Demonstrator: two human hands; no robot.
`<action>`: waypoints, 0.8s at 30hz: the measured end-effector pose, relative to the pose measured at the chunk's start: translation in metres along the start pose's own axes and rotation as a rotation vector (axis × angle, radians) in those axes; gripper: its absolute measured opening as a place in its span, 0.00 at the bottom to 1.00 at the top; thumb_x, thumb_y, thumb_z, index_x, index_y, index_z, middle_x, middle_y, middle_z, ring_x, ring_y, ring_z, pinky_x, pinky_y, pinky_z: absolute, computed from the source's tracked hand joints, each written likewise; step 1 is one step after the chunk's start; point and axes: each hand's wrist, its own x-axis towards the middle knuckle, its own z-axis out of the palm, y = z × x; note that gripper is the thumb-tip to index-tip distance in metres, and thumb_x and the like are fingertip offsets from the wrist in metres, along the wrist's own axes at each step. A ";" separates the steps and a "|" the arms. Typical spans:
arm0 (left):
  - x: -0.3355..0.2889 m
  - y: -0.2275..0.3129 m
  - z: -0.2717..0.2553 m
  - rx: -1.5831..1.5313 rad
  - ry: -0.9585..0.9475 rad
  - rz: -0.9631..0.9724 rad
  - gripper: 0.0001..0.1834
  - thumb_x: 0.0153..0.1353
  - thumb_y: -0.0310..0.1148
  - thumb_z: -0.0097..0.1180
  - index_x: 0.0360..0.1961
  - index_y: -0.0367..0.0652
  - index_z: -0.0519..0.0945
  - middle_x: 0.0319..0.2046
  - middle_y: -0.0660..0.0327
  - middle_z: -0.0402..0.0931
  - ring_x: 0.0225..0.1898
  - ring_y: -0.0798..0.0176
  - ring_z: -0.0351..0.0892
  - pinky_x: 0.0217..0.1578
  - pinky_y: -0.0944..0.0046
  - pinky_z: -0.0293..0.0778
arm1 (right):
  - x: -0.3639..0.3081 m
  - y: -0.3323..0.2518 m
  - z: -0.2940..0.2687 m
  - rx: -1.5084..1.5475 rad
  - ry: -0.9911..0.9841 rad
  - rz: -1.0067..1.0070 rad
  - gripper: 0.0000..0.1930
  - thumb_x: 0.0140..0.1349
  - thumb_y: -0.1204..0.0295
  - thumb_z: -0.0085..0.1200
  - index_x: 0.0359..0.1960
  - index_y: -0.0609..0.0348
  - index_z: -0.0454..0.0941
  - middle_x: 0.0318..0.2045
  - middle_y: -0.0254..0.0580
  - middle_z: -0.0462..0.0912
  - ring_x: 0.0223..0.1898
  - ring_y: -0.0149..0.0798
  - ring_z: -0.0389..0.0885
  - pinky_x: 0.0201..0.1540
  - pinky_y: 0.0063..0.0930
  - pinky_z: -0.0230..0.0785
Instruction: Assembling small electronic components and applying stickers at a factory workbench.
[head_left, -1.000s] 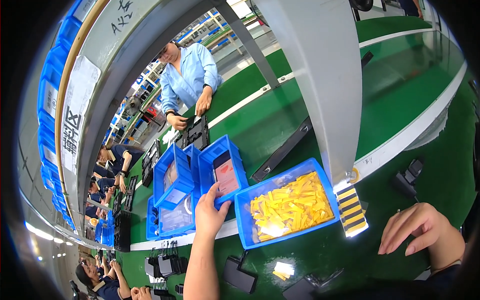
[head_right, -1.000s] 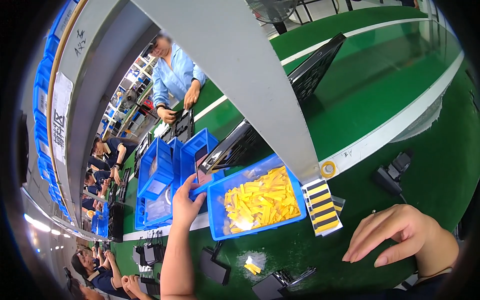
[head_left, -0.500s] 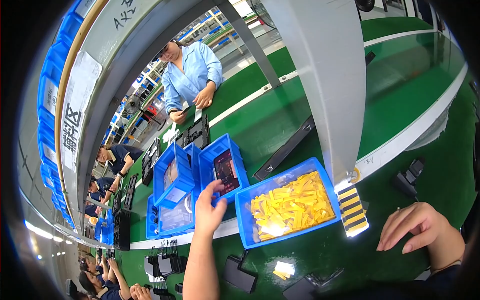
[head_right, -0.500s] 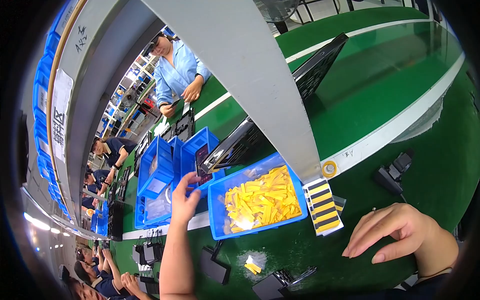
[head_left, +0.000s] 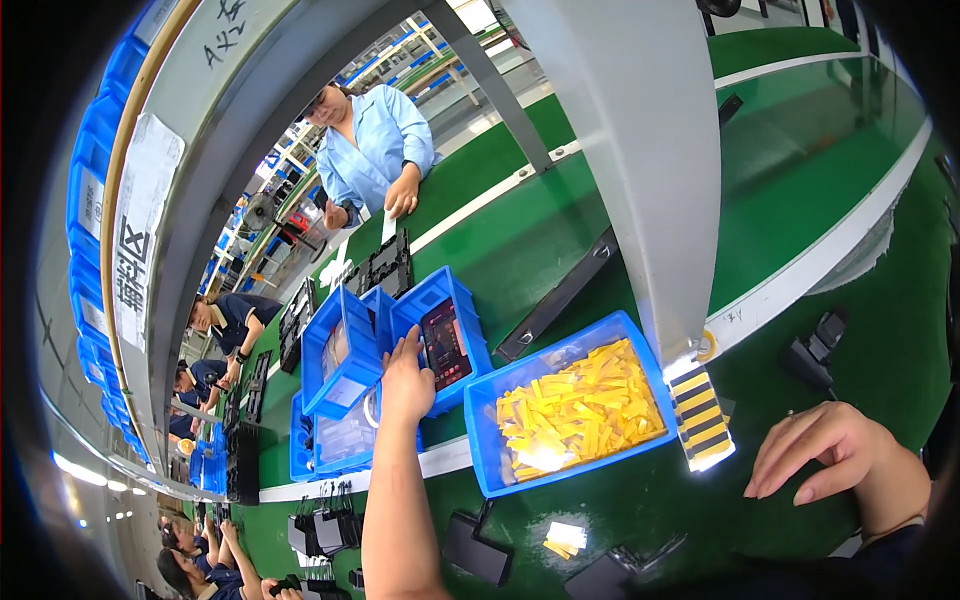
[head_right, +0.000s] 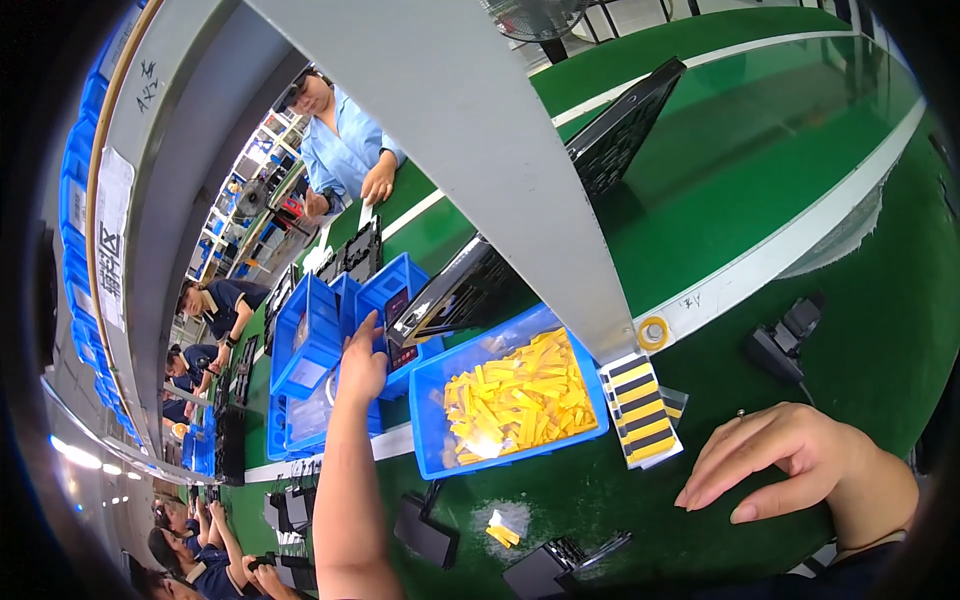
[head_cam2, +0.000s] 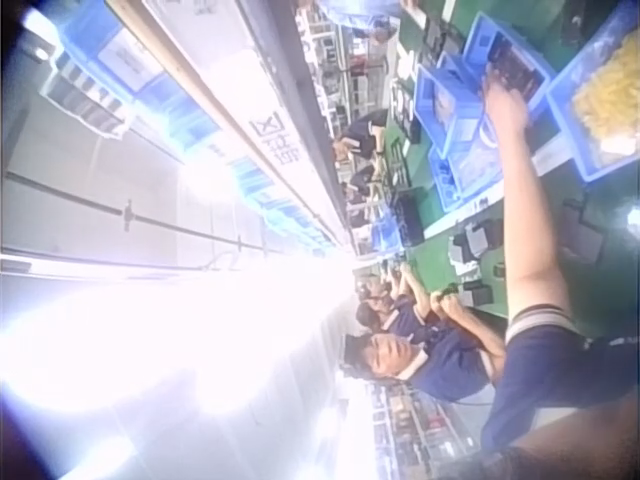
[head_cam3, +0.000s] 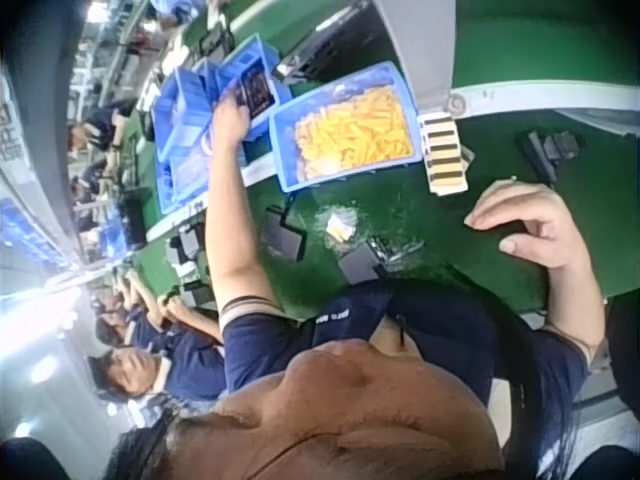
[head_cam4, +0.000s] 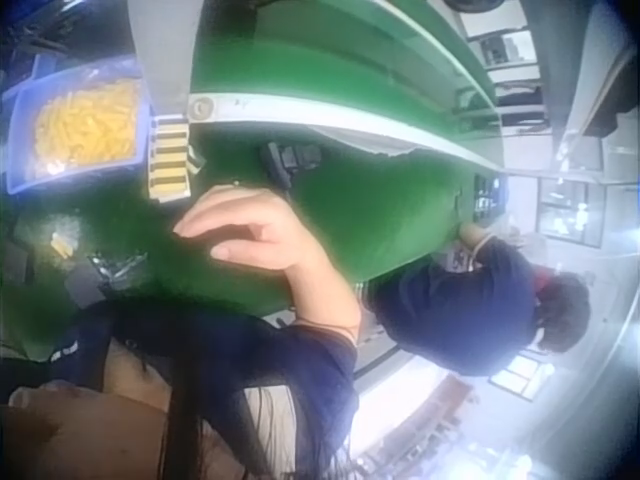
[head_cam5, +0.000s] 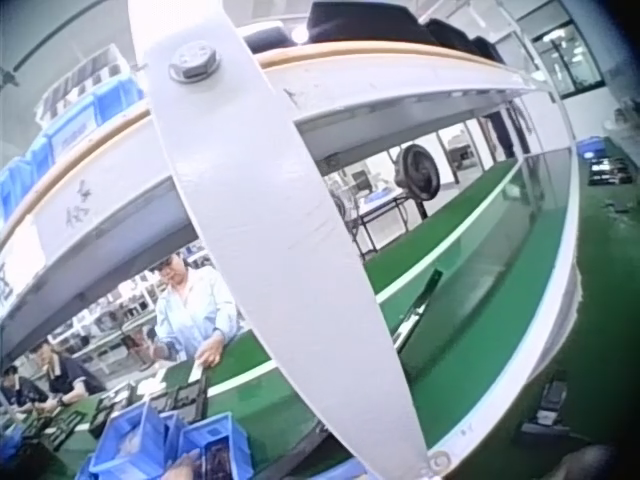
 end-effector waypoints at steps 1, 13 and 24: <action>0.002 0.000 0.000 0.000 -0.002 0.002 0.37 0.44 0.21 0.43 0.62 0.39 0.61 0.55 0.48 0.69 0.64 0.48 0.57 0.65 0.46 0.47 | 0.000 0.001 0.000 -0.004 -0.006 -0.003 0.14 0.50 0.81 0.60 0.41 0.70 0.80 0.41 0.53 0.82 0.42 0.45 0.81 0.45 0.32 0.71; 0.011 0.012 -0.005 0.062 -0.147 -0.051 0.39 0.46 0.24 0.46 0.66 0.44 0.57 0.56 0.48 0.68 0.62 0.52 0.62 0.62 0.55 0.55 | -0.001 0.001 -0.001 -0.026 -0.030 0.006 0.15 0.51 0.80 0.60 0.43 0.68 0.79 0.42 0.51 0.82 0.43 0.45 0.80 0.45 0.32 0.70; -0.001 0.016 -0.004 -0.149 0.071 -0.126 0.39 0.44 0.19 0.42 0.64 0.44 0.60 0.50 0.51 0.75 0.54 0.47 0.71 0.60 0.57 0.59 | -0.001 0.003 -0.001 -0.028 -0.025 0.001 0.14 0.52 0.79 0.60 0.43 0.68 0.80 0.42 0.50 0.81 0.43 0.44 0.80 0.45 0.32 0.70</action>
